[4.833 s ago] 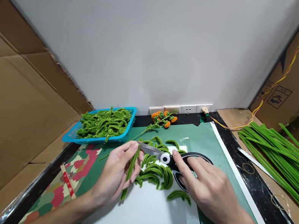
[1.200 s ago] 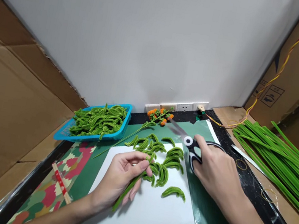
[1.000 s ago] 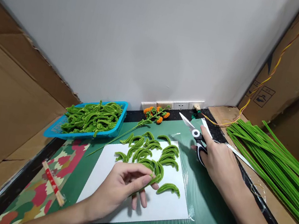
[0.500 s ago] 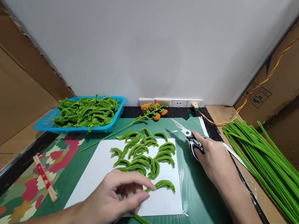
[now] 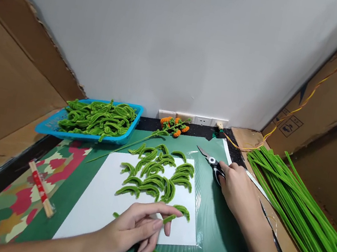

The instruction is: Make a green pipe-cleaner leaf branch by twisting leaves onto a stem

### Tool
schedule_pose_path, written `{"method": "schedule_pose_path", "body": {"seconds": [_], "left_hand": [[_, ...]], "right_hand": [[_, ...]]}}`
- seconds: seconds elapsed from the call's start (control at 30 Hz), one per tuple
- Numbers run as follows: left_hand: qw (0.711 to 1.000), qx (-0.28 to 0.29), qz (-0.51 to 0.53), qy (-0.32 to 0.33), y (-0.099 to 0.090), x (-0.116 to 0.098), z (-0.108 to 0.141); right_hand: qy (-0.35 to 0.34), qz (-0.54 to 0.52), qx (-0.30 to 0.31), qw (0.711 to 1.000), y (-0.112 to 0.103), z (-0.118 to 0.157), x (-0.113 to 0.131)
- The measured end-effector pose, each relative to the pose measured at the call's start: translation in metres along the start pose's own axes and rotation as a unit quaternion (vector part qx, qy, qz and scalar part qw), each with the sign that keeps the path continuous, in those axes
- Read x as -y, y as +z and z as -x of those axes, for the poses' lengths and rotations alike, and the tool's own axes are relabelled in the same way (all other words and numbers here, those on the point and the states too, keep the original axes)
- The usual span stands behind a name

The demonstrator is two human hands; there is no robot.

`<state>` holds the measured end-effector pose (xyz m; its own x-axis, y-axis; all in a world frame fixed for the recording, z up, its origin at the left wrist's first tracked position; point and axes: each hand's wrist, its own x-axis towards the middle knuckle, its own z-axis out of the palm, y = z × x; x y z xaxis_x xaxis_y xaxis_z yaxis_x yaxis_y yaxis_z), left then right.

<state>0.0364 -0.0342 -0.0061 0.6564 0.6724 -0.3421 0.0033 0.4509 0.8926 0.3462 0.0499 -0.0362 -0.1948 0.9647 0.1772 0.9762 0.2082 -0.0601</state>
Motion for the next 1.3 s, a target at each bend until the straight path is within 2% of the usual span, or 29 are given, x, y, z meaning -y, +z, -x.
{"method": "schedule_pose_path", "body": {"seconds": [0.1,0.17,0.27,0.3,0.37,0.43,0.53,0.63,0.7,0.77,0.83,0.93,1.07,1.17,1.23,1.3], "left_hand": [[0.999,0.005,0.044,0.019,-0.005,0.006,-0.005],[0.997,-0.002,0.065,0.032,-0.007,0.008,-0.007],[0.995,-0.009,0.087,0.043,-0.009,0.008,-0.007],[0.994,-0.011,0.092,0.049,-0.009,0.008,-0.007],[0.994,-0.017,0.094,0.060,-0.008,0.010,-0.006],[0.993,-0.023,0.089,0.069,-0.007,0.014,-0.005],[0.993,-0.033,0.085,0.073,-0.006,0.019,-0.002],[0.992,-0.039,0.084,0.081,-0.006,0.021,0.001],[0.994,-0.033,0.071,0.072,-0.007,0.020,0.003],[0.997,-0.028,0.052,0.043,-0.007,0.019,0.005],[0.999,-0.030,0.035,0.019,-0.007,0.018,0.006],[0.999,-0.039,0.020,0.023,-0.006,0.017,0.007],[0.997,-0.062,0.014,0.051,-0.004,0.016,0.007],[0.997,-0.053,0.018,0.058,-0.004,0.019,0.007],[0.997,-0.039,0.020,0.056,-0.004,0.022,0.007],[0.998,-0.031,0.012,0.057,-0.005,0.026,0.007]], "right_hand": [[0.012,-0.008,0.010,1.000,-0.003,-0.001,0.001],[0.009,-0.033,-0.010,0.999,-0.009,-0.001,0.006],[-0.059,-0.168,-0.055,0.982,-0.023,0.002,0.023],[-0.097,-0.244,-0.040,0.964,-0.028,0.004,0.031],[-0.161,-0.375,0.032,0.912,-0.037,0.011,0.049],[-0.209,-0.462,0.076,0.859,-0.042,0.018,0.068],[-0.207,-0.501,0.111,0.833,-0.045,0.027,0.088],[-0.194,-0.529,0.116,0.818,-0.046,0.030,0.093],[-0.165,-0.553,0.075,0.813,-0.045,0.029,0.090],[-0.117,-0.589,0.001,0.800,-0.043,0.026,0.085],[-0.061,-0.626,-0.067,0.774,-0.041,0.023,0.081],[-0.011,-0.671,-0.107,0.734,-0.035,0.020,0.080],[0.014,-0.720,-0.102,0.686,-0.027,0.020,0.083],[0.008,-0.752,-0.082,0.654,-0.024,0.022,0.086],[-0.024,-0.762,-0.029,0.647,-0.024,0.025,0.090],[-0.059,-0.748,0.029,0.661,-0.026,0.029,0.097]]}}
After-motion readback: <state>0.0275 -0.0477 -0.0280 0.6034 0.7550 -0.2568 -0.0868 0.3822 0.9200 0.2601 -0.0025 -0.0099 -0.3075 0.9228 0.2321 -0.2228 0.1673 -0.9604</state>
